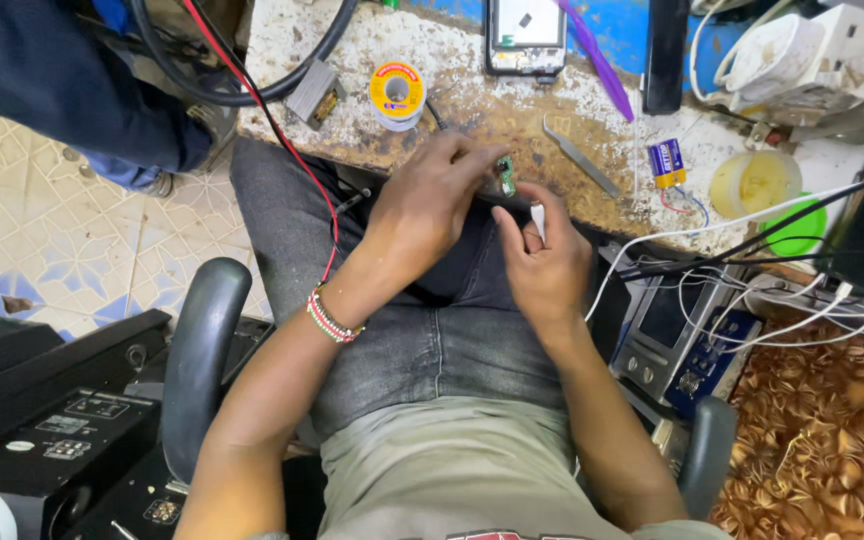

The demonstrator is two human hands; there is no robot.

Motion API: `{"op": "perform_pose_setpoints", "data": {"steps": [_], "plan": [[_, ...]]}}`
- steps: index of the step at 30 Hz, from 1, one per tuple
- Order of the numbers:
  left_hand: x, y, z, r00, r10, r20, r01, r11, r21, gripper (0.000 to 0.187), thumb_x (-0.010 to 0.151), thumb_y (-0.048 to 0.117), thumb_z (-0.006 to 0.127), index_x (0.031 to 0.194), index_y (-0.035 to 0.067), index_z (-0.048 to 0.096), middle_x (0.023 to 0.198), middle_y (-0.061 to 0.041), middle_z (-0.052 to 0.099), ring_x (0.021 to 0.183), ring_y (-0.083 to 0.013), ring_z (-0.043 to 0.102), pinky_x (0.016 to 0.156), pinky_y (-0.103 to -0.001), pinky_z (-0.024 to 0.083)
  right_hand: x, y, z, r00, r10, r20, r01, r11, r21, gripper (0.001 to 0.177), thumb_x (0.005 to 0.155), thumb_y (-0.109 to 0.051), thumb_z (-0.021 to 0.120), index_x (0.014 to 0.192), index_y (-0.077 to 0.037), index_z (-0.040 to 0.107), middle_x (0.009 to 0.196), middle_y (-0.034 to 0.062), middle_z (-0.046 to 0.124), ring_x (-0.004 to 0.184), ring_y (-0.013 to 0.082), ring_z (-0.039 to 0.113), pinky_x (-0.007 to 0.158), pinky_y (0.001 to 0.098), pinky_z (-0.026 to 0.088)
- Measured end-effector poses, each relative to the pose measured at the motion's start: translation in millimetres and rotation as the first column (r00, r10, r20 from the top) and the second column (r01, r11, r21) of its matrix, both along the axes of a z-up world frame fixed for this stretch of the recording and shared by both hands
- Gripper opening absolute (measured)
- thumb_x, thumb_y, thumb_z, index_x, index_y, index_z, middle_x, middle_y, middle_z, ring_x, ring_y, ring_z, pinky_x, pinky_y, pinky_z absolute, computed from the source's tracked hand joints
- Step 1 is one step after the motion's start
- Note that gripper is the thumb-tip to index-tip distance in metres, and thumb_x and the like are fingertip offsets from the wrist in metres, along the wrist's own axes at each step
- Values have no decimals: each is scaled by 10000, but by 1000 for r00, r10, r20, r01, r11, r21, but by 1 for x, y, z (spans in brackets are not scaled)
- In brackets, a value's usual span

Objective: The person solders a small green circuit board using a soldering iron and solder wire while holding it on their lap. They then connect a white USB cable to the board and insert it into a disassembled smartphone to test the connection.

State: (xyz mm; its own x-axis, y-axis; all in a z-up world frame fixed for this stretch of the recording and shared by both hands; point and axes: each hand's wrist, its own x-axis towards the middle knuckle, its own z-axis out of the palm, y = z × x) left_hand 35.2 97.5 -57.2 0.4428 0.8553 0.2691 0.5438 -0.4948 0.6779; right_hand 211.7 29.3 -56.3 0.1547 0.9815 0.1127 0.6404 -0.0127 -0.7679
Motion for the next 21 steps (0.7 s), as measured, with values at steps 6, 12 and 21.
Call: {"op": "perform_pose_setpoints", "data": {"steps": [6, 12, 21], "plan": [[12, 28, -5, 988, -125, -85, 132, 988, 85, 192, 908, 145, 687, 1093, 185, 722, 916, -54, 464, 857, -371, 594, 675, -445, 514, 4, 3, 1, 996, -34, 85, 37, 999, -37, 290, 948, -268, 809, 1209, -196, 707, 492, 17, 434, 485, 242, 537, 534, 401, 470], [10, 40, -6, 972, -182, -150, 183, 983, -6, 179, 833, 153, 775, 978, 144, 670, 957, -67, 478, 908, -369, 597, 697, -447, 538, 12, -12, 7, 992, -70, -106, 65, 997, -43, 193, 1019, -179, 673, 1200, -141, 727, 649, 52, 557, 586, 141, 521, 589, 348, 472], [5, 15, 31, 997, -47, 61, 54, 991, -121, 186, 914, 182, 758, 1078, 133, 683, 892, -62, 661, 847, -299, 704, 752, -419, 561, 20, -20, 5, 816, 37, -577, -63, 998, -26, 301, 1084, -142, 368, 1334, -25, 489, 653, 55, 456, 508, 80, 319, 478, 209, 304]]}}
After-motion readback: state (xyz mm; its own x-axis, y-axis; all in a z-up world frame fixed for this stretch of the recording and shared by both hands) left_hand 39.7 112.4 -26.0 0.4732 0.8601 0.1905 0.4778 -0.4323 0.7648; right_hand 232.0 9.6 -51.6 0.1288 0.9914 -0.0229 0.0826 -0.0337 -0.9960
